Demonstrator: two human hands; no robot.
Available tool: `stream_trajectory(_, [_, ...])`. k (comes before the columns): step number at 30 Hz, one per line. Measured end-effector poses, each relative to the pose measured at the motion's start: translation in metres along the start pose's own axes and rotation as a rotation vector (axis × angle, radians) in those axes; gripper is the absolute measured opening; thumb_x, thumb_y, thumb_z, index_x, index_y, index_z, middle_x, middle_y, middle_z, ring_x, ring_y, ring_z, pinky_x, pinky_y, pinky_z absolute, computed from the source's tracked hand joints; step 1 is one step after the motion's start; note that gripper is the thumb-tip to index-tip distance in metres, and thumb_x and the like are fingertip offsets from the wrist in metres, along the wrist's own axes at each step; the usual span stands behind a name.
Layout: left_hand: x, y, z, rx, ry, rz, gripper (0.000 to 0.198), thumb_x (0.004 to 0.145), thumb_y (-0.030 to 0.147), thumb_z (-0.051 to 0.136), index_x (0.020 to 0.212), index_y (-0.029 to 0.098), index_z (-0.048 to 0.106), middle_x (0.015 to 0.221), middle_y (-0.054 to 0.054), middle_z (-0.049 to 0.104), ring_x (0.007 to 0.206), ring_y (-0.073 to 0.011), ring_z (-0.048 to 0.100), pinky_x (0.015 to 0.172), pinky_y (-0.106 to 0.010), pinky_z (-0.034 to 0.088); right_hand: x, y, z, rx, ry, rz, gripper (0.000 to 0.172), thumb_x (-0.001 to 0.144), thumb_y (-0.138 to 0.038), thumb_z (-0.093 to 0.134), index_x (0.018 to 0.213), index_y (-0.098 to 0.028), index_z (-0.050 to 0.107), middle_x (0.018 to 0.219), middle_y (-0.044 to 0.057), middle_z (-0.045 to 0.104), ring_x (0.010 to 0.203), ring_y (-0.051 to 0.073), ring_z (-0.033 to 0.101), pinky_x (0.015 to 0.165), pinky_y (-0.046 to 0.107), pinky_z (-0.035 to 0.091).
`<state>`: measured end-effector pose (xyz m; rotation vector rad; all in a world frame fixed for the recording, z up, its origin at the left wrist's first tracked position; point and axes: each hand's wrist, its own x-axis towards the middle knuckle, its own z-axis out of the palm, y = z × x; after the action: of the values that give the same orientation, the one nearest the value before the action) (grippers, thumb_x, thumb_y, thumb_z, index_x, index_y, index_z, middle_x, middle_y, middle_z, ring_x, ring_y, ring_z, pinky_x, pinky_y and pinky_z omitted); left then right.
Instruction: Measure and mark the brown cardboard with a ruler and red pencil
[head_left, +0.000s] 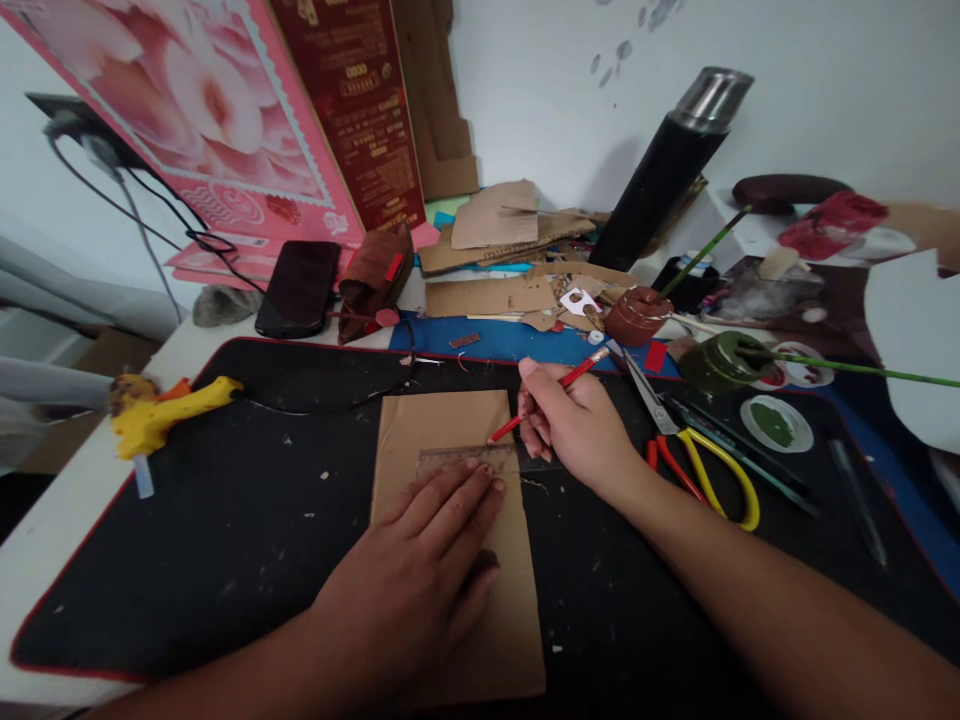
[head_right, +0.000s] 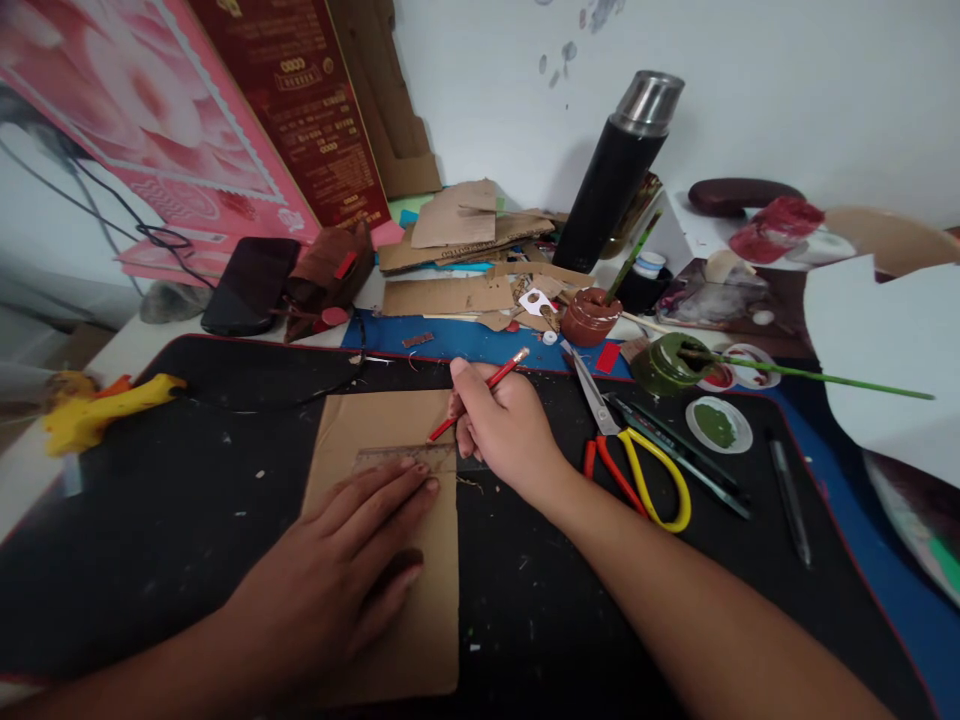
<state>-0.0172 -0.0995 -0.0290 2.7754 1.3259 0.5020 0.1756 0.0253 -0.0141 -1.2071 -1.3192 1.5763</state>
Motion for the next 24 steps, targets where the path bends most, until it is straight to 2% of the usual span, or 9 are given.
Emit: stream_trajectory(24, [-0.0009, -0.0015, 0.0006, 0.001, -0.001, 0.006, 0.047, 0.109, 0.029, 0.046, 0.151, 0.012, 0.058, 0.15, -0.011, 0.066, 0.142, -0.0291, 0.056, 0.117, -0.045, 0.049, 0.0005, 0.0014, -0.0001, -0.003, -0.002, -0.016, 0.055, 0.098, -0.069, 0.064, 0.068, -0.023, 0.058, 0.042, -0.005, 0.052, 0.033, 0.009, 0.048, 0.034, 0.02, 0.035])
